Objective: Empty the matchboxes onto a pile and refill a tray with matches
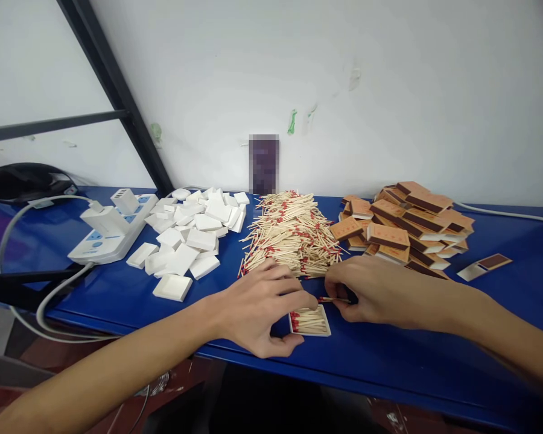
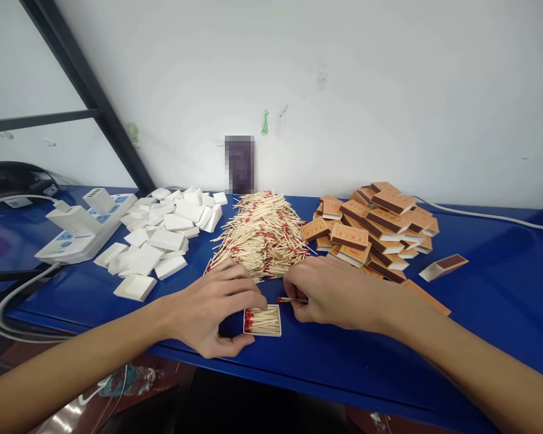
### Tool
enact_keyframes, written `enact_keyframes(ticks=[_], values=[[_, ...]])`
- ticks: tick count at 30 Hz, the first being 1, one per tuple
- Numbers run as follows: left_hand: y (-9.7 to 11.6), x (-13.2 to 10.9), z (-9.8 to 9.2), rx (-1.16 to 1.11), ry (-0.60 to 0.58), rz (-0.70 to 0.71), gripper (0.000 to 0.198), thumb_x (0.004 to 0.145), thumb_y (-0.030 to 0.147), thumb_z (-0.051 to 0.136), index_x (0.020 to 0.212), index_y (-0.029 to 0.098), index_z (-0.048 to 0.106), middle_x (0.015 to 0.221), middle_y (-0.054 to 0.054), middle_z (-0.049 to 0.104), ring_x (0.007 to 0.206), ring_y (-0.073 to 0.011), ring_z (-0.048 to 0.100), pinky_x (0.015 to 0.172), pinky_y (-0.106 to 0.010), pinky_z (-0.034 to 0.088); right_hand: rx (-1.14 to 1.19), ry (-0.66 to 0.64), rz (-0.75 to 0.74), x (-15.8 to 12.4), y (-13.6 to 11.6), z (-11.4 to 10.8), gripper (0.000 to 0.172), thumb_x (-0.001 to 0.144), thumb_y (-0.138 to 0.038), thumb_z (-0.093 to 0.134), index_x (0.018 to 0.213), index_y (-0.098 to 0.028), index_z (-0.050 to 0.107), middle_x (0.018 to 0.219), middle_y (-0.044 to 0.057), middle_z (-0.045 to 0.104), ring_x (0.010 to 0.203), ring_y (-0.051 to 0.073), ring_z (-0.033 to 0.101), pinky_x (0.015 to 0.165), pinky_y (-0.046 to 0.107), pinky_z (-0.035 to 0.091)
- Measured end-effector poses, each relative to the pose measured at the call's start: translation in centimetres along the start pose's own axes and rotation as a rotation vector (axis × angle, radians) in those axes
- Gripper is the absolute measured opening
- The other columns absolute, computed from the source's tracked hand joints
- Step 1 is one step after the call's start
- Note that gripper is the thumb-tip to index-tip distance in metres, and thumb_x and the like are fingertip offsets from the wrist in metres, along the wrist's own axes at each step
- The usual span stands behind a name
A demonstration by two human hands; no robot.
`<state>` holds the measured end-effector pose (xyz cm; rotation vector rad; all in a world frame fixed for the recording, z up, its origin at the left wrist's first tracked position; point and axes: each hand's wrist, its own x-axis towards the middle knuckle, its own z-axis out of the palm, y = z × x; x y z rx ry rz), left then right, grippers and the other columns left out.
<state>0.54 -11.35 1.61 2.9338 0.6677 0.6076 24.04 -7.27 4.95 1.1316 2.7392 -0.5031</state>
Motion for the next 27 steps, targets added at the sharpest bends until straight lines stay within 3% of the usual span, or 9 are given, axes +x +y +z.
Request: enact_keyframes(ticks=[5, 9, 15, 22, 27], values=[[0.0, 0.0, 0.0, -0.009, 0.006, -0.016, 0.033, 0.080, 0.035, 0.061, 0.107, 0.018, 0.055, 0.092, -0.004, 0.066, 0.087, -0.0198, 0.054, 0.081, -0.034, 0.039, -0.007, 0.041, -0.025, -0.7, 0.0, -0.6, 0.007, 0.073, -0.016, 0.057, 0.074, -0.022, 0.061, 0.074, 0.000, 0.065, 0.066, 0.016, 0.056, 0.058, 0.027, 0.034], [-0.1, -0.1, 0.2, -0.005, 0.006, -0.051, 0.035, 0.078, 0.039, 0.063, 0.103, 0.018, 0.051, 0.086, -0.003, 0.063, 0.082, -0.0193, 0.053, 0.079, -0.035, 0.039, 0.075, 0.151, -0.154, -1.4, -1.5, -1.2, 0.008, 0.073, -0.015, 0.061, 0.075, -0.023, 0.061, 0.072, -0.004, 0.064, 0.065, 0.013, 0.056, 0.060, 0.025, 0.036], [-0.3, -0.1, 0.4, -0.015, 0.024, -0.100, 0.034, 0.077, 0.045, 0.065, 0.090, 0.019, 0.047, 0.082, -0.003, 0.061, 0.081, -0.0199, 0.054, 0.079, -0.035, 0.039, 0.007, 0.100, -0.236, -0.8, -3.6, -0.1, 0.011, 0.073, -0.010, 0.062, 0.070, -0.021, 0.061, 0.072, -0.001, 0.064, 0.069, 0.016, 0.058, 0.061, 0.028, 0.036], [-0.4, -0.1, 0.3, -0.024, 0.034, -0.061, 0.032, 0.079, 0.044, 0.065, 0.091, 0.020, 0.049, 0.079, -0.001, 0.062, 0.079, -0.0188, 0.053, 0.074, -0.033, 0.036, 0.127, 0.107, -0.287, -0.7, -2.5, 0.5, 0.011, 0.079, -0.013, 0.061, 0.080, -0.023, 0.066, 0.078, -0.002, 0.064, 0.076, 0.014, 0.059, 0.067, 0.026, 0.041], [-0.6, -0.2, 0.3, 0.009, 0.009, -0.049, 0.034, 0.079, 0.047, 0.065, 0.092, 0.019, 0.052, 0.080, -0.002, 0.062, 0.081, -0.0192, 0.055, 0.075, -0.033, 0.037, 0.202, 0.198, -0.355, -0.7, -1.9, 1.6, 0.009, 0.083, -0.013, 0.059, 0.082, -0.021, 0.065, 0.084, -0.001, 0.062, 0.072, 0.011, 0.057, 0.065, 0.023, 0.041]])
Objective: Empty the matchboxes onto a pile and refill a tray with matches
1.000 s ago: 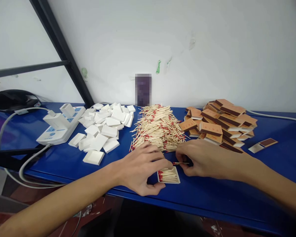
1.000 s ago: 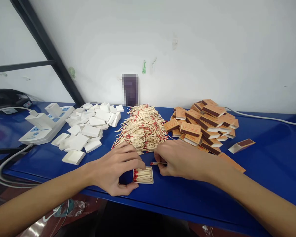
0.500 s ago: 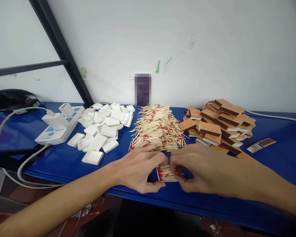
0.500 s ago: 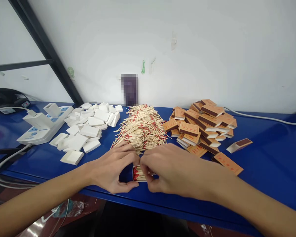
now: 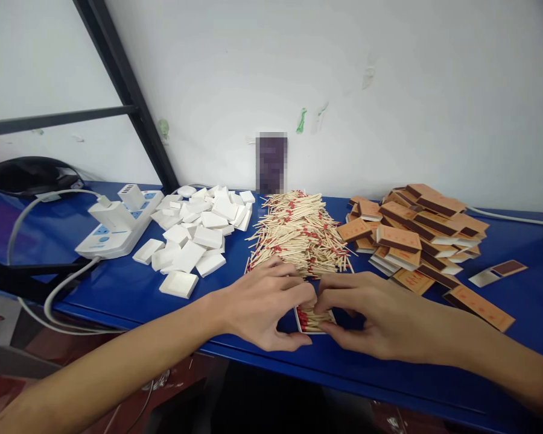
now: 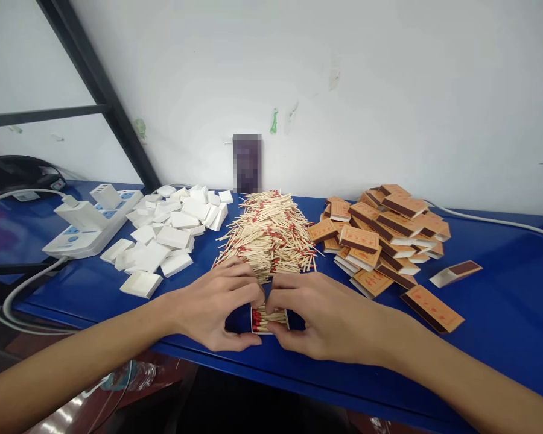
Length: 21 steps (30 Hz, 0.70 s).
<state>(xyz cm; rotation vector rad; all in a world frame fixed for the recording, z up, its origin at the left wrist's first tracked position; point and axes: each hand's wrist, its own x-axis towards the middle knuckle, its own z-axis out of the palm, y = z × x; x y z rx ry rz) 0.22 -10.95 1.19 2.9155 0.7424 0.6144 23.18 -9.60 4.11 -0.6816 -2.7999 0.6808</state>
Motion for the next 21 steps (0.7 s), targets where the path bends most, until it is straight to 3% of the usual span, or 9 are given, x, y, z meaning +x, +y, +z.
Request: enact_keyframes(ticks=[5, 8, 12, 14, 18, 21], values=[[0.0, 0.0, -0.1, 0.004, 0.013, 0.025, 0.029, 0.080, 0.043, 0.064, 0.091, 0.019, 0.051, 0.081, -0.001, 0.063, 0.080, -0.0183, 0.055, 0.078, -0.034, 0.038, -0.054, 0.088, -0.157, -0.5, 0.7, 1.9, 0.015, 0.091, -0.021, 0.053, 0.084, -0.019, 0.066, 0.083, 0.003, 0.061, 0.072, 0.013, 0.056, 0.065, 0.026, 0.043], [0.0, 0.0, -0.2, 0.000, 0.020, 0.042, 0.029, 0.081, 0.042, 0.063, 0.093, 0.018, 0.052, 0.084, -0.002, 0.064, 0.081, -0.0185, 0.055, 0.079, -0.034, 0.038, -0.153, 0.213, -0.227, -0.7, 0.9, 2.1, 0.015, 0.091, -0.024, 0.053, 0.086, -0.019, 0.066, 0.079, 0.004, 0.062, 0.070, 0.014, 0.057, 0.064, 0.028, 0.043], [-0.1, -0.1, -0.4, -0.014, -0.024, 0.052, 0.028, 0.082, 0.042, 0.062, 0.095, 0.018, 0.054, 0.087, -0.003, 0.065, 0.083, -0.0191, 0.056, 0.077, -0.033, 0.039, -0.283, 0.376, -0.194, -0.9, 2.0, 1.3, 0.018, 0.092, -0.022, 0.050, 0.082, -0.018, 0.064, 0.072, 0.003, 0.062, 0.065, 0.014, 0.057, 0.061, 0.027, 0.040], [-0.1, -0.1, -0.4, -0.032, -0.041, 0.051, 0.027, 0.083, 0.042, 0.060, 0.095, 0.019, 0.055, 0.087, -0.004, 0.065, 0.083, -0.0194, 0.056, 0.077, -0.033, 0.040, -0.331, 0.375, -0.103, -0.9, 2.7, 0.9, 0.021, 0.094, -0.022, 0.047, 0.084, -0.018, 0.065, 0.068, 0.002, 0.062, 0.062, 0.013, 0.056, 0.058, 0.027, 0.037], [0.1, -0.2, -0.5, -0.089, -0.037, 0.078, 0.028, 0.083, 0.042, 0.059, 0.098, 0.019, 0.056, 0.091, -0.005, 0.067, 0.084, -0.0194, 0.057, 0.080, -0.035, 0.042, -0.312, 0.247, 0.064, -0.8, 3.6, 0.9, 0.022, 0.094, -0.024, 0.048, 0.104, -0.020, 0.067, 0.066, 0.000, 0.064, 0.057, 0.012, 0.057, 0.055, 0.025, 0.035], [-0.1, -0.1, -0.9, -0.127, 0.013, 0.102, 0.032, 0.080, 0.044, 0.061, 0.099, 0.018, 0.057, 0.099, -0.007, 0.068, 0.086, -0.0199, 0.058, 0.081, -0.036, 0.043, -0.286, 0.195, 0.132, -0.6, 3.8, 1.1, 0.024, 0.092, -0.023, 0.049, 0.109, -0.022, 0.067, 0.065, -0.001, 0.064, 0.055, 0.012, 0.057, 0.054, 0.024, 0.035]])
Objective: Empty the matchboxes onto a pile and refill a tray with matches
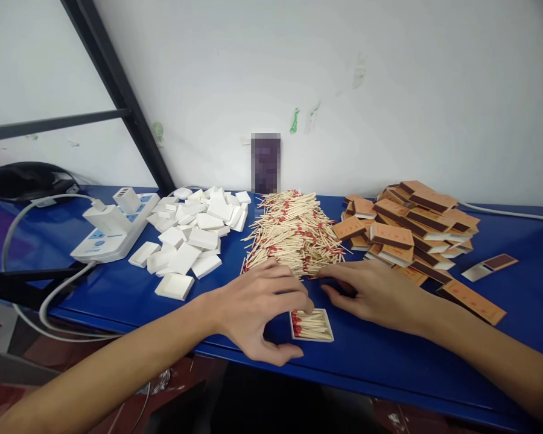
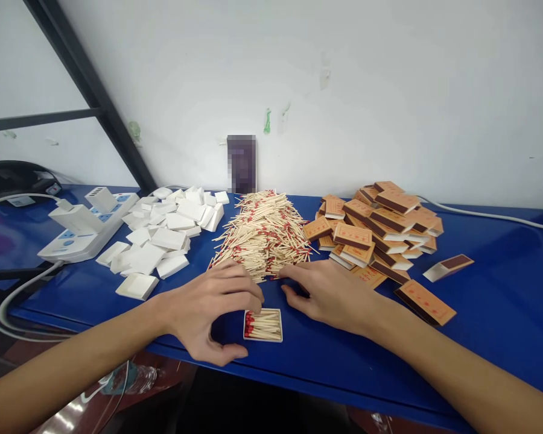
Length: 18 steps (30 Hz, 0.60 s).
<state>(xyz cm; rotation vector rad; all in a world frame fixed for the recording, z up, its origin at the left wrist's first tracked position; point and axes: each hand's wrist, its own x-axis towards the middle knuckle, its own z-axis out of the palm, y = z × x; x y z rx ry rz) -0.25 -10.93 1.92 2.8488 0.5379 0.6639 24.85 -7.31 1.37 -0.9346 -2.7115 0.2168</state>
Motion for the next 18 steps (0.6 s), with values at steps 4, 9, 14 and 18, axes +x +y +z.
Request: enact_keyframes(ticks=[4, 9, 14, 18], values=[[-0.8, -0.1, -0.7, 0.094, 0.141, -0.117, 0.016, 0.087, 0.031, 0.054, 0.095, 0.018, 0.058, 0.095, -0.006, 0.066, 0.087, -0.0187, 0.058, 0.081, -0.035, 0.042, -0.009, 0.005, 0.017, 0.2, -0.1, 0.0, 0.023, 0.091, -0.022, 0.049, 0.102, -0.019, 0.069, 0.062, 0.000, 0.063, 0.054, 0.013, 0.056, 0.054, 0.024, 0.036], [-1.7, -0.4, -0.9, 0.197, 0.110, -0.175, 0.010, 0.086, 0.024, 0.054, 0.087, 0.018, 0.062, 0.097, -0.006, 0.065, 0.089, -0.0187, 0.057, 0.082, -0.035, 0.042, 0.029, 0.036, 0.011, 0.3, -0.1, 0.1, 0.023, 0.090, -0.019, 0.050, 0.097, -0.020, 0.071, 0.061, -0.001, 0.063, 0.052, 0.011, 0.055, 0.054, 0.023, 0.037], [-1.8, -0.5, -0.7, 0.231, 0.047, -0.167, 0.012, 0.086, 0.022, 0.055, 0.086, 0.018, 0.066, 0.100, -0.007, 0.063, 0.090, -0.0194, 0.056, 0.084, -0.035, 0.040, 0.043, 0.041, 0.004, 0.3, -0.3, 0.0, 0.023, 0.089, -0.018, 0.050, 0.096, -0.019, 0.072, 0.066, 0.000, 0.064, 0.057, 0.012, 0.056, 0.057, 0.023, 0.040], [-1.7, -0.5, -0.7, 0.245, 0.052, -0.161, 0.014, 0.086, 0.022, 0.055, 0.087, 0.018, 0.068, 0.100, -0.007, 0.061, 0.089, -0.0194, 0.055, 0.083, -0.035, 0.040, 0.019, 0.040, 0.040, 0.3, -0.4, 0.0, 0.025, 0.090, -0.019, 0.051, 0.102, -0.019, 0.072, 0.065, 0.000, 0.063, 0.055, 0.012, 0.055, 0.056, 0.024, 0.039]])
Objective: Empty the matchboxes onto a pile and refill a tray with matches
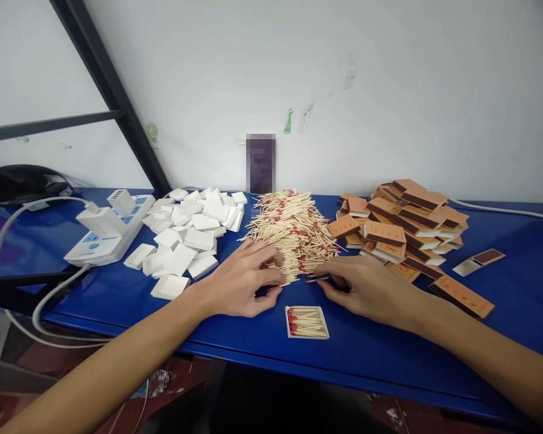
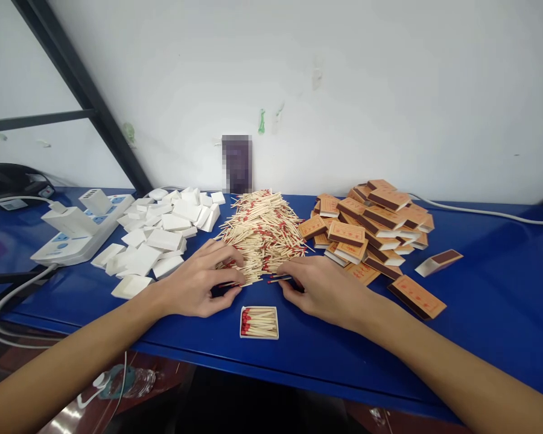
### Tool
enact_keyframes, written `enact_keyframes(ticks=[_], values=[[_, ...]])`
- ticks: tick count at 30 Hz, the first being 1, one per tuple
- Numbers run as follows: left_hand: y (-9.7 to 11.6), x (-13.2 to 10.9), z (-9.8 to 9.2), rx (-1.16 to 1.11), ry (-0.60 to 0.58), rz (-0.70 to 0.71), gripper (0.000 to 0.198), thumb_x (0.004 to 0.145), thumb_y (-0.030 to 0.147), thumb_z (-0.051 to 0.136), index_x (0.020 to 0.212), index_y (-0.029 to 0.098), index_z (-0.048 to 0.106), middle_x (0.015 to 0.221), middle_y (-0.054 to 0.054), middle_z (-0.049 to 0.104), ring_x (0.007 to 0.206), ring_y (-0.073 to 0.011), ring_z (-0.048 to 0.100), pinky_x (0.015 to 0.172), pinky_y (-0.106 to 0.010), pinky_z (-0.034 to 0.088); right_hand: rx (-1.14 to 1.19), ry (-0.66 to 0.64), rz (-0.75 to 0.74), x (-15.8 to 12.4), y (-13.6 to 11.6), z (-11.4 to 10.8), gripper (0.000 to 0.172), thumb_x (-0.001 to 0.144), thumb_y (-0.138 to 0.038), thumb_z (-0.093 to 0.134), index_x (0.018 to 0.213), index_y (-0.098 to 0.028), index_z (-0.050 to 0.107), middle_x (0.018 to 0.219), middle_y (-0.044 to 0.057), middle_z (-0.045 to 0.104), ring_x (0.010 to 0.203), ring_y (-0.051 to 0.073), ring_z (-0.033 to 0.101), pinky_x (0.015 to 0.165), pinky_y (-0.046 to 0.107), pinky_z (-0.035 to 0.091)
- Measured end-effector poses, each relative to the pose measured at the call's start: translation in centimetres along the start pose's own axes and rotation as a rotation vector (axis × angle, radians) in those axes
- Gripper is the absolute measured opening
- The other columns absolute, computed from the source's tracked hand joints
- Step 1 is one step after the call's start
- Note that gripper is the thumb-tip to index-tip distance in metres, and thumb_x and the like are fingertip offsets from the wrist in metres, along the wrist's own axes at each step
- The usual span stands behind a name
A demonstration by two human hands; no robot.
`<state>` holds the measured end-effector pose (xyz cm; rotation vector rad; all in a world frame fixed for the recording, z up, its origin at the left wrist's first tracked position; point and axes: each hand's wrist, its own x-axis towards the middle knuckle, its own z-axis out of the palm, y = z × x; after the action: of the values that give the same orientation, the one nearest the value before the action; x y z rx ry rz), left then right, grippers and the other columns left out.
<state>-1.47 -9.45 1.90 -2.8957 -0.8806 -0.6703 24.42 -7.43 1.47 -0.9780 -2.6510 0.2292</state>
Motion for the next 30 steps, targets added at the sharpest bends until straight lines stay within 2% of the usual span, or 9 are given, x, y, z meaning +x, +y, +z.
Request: enact_keyframes(ticks=[4, 11, 20, 24, 30], values=[[-0.06, -0.03, 0.02, -0.002, -0.008, -0.006, 0.014, 0.085, 0.022, 0.055, 0.087, 0.019, 0.069, 0.101, -0.007, 0.060, 0.090, -0.0195, 0.054, 0.084, -0.036, 0.040, 0.002, -0.011, 0.019, 0.05, -0.06, -0.14, 0.025, 0.089, -0.020, 0.051, 0.101, -0.019, 0.073, 0.063, 0.000, 0.063, 0.054, 0.012, 0.055, 0.056, 0.024, 0.039], [0.03, -0.02, -0.01, -0.006, -0.007, -0.005, 0.016, 0.087, 0.022, 0.055, 0.089, 0.018, 0.070, 0.101, -0.007, 0.060, 0.091, -0.0197, 0.054, 0.084, -0.036, 0.040, 0.098, -0.050, 0.076, 0.09, -0.33, -0.46, 0.022, 0.086, -0.019, 0.053, 0.087, -0.020, 0.074, 0.058, -0.002, 0.063, 0.049, 0.010, 0.054, 0.052, 0.022, 0.037], [0.08, 0.00, 0.05, 0.010, 0.003, -0.003, 0.014, 0.088, 0.022, 0.055, 0.087, 0.019, 0.068, 0.100, -0.006, 0.060, 0.089, -0.0187, 0.055, 0.082, -0.034, 0.039, 0.129, 0.015, 0.034, -0.08, -0.12, -0.07, 0.020, 0.086, -0.020, 0.055, 0.090, -0.021, 0.075, 0.055, -0.004, 0.060, 0.047, 0.009, 0.052, 0.050, 0.021, 0.035], [0.10, 0.00, 0.05, 0.008, 0.007, 0.000, 0.013, 0.088, 0.022, 0.055, 0.087, 0.018, 0.068, 0.099, -0.006, 0.060, 0.089, -0.0186, 0.055, 0.082, -0.034, 0.040, 0.065, 0.069, 0.029, -0.05, -0.12, -0.19, 0.022, 0.085, -0.020, 0.055, 0.096, -0.020, 0.074, 0.054, -0.004, 0.058, 0.045, 0.010, 0.049, 0.050, 0.022, 0.035], [0.05, -0.01, 0.09, 0.004, 0.007, 0.001, 0.012, 0.088, 0.022, 0.055, 0.086, 0.018, 0.067, 0.101, -0.007, 0.060, 0.089, -0.0187, 0.055, 0.081, -0.034, 0.039, 0.019, 0.027, 0.023, 0.15, -0.11, -0.31, 0.017, 0.084, -0.020, 0.054, 0.082, -0.019, 0.071, 0.055, -0.003, 0.057, 0.048, 0.010, 0.050, 0.053, 0.023, 0.034]])
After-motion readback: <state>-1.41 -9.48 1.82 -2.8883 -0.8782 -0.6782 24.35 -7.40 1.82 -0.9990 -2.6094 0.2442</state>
